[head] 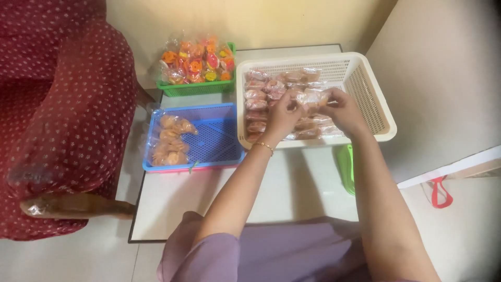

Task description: Sorting and organizing small plastic bags containing food items into different colored baskets on the floor.

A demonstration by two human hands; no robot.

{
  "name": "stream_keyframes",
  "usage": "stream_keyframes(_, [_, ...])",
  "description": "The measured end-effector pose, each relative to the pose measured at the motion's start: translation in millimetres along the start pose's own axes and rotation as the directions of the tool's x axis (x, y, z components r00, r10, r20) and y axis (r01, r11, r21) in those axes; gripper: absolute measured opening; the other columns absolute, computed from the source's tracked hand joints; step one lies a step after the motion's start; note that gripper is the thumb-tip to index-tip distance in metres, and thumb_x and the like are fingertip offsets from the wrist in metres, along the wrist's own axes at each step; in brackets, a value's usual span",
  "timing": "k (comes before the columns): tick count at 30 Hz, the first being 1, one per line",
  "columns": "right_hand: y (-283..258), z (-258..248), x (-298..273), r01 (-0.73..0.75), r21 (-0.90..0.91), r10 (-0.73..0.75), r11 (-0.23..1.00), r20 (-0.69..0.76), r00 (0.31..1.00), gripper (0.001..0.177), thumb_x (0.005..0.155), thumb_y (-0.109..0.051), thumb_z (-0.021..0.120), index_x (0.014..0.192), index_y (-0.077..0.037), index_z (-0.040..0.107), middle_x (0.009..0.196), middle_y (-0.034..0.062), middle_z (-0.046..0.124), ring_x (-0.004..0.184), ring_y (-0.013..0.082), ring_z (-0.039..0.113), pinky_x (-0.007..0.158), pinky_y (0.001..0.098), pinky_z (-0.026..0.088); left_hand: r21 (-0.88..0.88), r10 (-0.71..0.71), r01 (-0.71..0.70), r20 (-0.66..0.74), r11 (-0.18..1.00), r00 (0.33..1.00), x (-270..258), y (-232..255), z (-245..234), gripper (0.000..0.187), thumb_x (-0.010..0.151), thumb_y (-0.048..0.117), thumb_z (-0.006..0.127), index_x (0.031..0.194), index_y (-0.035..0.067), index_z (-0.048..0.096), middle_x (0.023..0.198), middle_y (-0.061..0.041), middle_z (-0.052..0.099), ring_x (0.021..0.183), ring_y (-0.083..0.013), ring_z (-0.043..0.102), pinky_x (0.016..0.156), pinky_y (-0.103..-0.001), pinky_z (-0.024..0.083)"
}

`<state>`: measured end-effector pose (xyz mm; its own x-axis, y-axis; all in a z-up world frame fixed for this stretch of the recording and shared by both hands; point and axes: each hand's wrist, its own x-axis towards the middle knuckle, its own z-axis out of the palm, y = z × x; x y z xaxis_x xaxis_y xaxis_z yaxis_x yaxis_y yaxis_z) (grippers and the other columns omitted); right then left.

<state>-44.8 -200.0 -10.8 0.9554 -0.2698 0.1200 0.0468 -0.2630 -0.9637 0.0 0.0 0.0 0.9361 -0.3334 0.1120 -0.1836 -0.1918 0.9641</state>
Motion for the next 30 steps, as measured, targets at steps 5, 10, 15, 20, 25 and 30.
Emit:
stream_keyframes(5, [26.0, 3.0, 9.9, -0.147, -0.211, 0.132, 0.966, -0.082, 0.988, 0.037, 0.082, -0.009, 0.083, 0.116, -0.016, 0.071, 0.108, 0.0122, 0.072, 0.112, 0.0316, 0.067, 0.097, 0.0486, 0.051, 0.305, 0.104, -0.106, 0.023, 0.946, 0.994, 46.9, -63.1, 29.6, 0.023, 0.090, 0.033, 0.066, 0.109, 0.022, 0.072, 0.102, -0.007, 0.077, 0.104, -0.0266, 0.073, 0.091, -0.039, 0.059])
stream_keyframes(10, [72.9, 15.5, 34.7, -0.248, -0.360, 0.207, 0.900, -0.148, 0.967, 0.037, 0.082, -0.025, 0.088, 0.115, -0.026, 0.072, 0.110, 0.0063, 0.075, 0.114, 0.0264, 0.068, 0.095, 0.0438, 0.053, 0.482, 0.081, -0.094, 0.049, 0.871, 0.996, 71.4, -88.2, 45.0, 0.025, 0.096, 0.036, 0.056, 0.109, 0.018, 0.068, 0.101, -0.011, 0.077, 0.104, -0.0308, 0.073, 0.090, -0.047, 0.059])
stream_keyframes(15, [93.1, 24.2, 35.5, -0.306, -0.413, 0.263, 0.858, -0.158, 0.952, 0.039, 0.083, -0.024, 0.086, 0.120, -0.021, 0.073, 0.109, 0.0143, 0.075, 0.112, 0.0346, 0.069, 0.095, 0.0477, 0.055, 0.634, 0.090, -0.139, 0.109, 0.761, 0.990, 85.2, -124.3, 55.8, 0.021, 0.094, 0.030, 0.054, 0.108, 0.018, 0.064, 0.096, -0.013, 0.076, 0.103, -0.0342, 0.073, 0.092, -0.054, 0.056])
stream_keyframes(20, [51.0, 30.3, 18.3, -0.328, -0.399, 0.322, 0.856, -0.086, 0.943, 0.034, 0.085, -0.024, 0.081, 0.117, -0.016, 0.075, 0.113, 0.0173, 0.074, 0.116, 0.0385, 0.067, 0.101, 0.0512, 0.052, 0.728, 0.240, -0.267, 0.144, 0.631, 0.960, 82.8, -145.1, 59.8, 0.018, 0.086, 0.028, 0.062, 0.102, 0.026, 0.069, 0.094, -0.003, 0.075, 0.108, -0.0285, 0.069, 0.103, -0.059, 0.040])
stream_keyframes(25, [61.4, 26.4, 22.1, -0.384, -0.376, 0.390, 0.843, -0.063, 0.919, 0.028, 0.092, -0.024, 0.070, 0.117, -0.012, 0.076, 0.117, 0.0197, 0.074, 0.118, 0.0406, 0.066, 0.103, 0.0514, 0.049, 0.730, 0.218, -0.285, 0.189, 0.621, 0.958, 70.3, -129.8, 53.6, 0.014, 0.085, 0.032, 0.061, 0.086, 0.024, 0.073, 0.089, -0.003, 0.076, 0.110, -0.0271, 0.067, 0.108, -0.064, 0.030])
stream_keyframes(30, [58.1, 25.9, 19.8, -0.384, -0.352, 0.391, 0.854, -0.053, 0.919, 0.034, 0.094, -0.026, 0.064, 0.125, -0.017, 0.074, 0.123, 0.0175, 0.071, 0.120, 0.0387, 0.064, 0.105, 0.0508, 0.048, 0.773, 0.145, -0.287, 0.249, 0.566, 0.958, 70.0, -124.1, 53.4, 0.024, 0.085, 0.031, 0.060, 0.102, 0.028, 0.077, 0.098, -0.001, 0.078, 0.121, -0.0259, 0.063, 0.114, -0.069, 0.017])
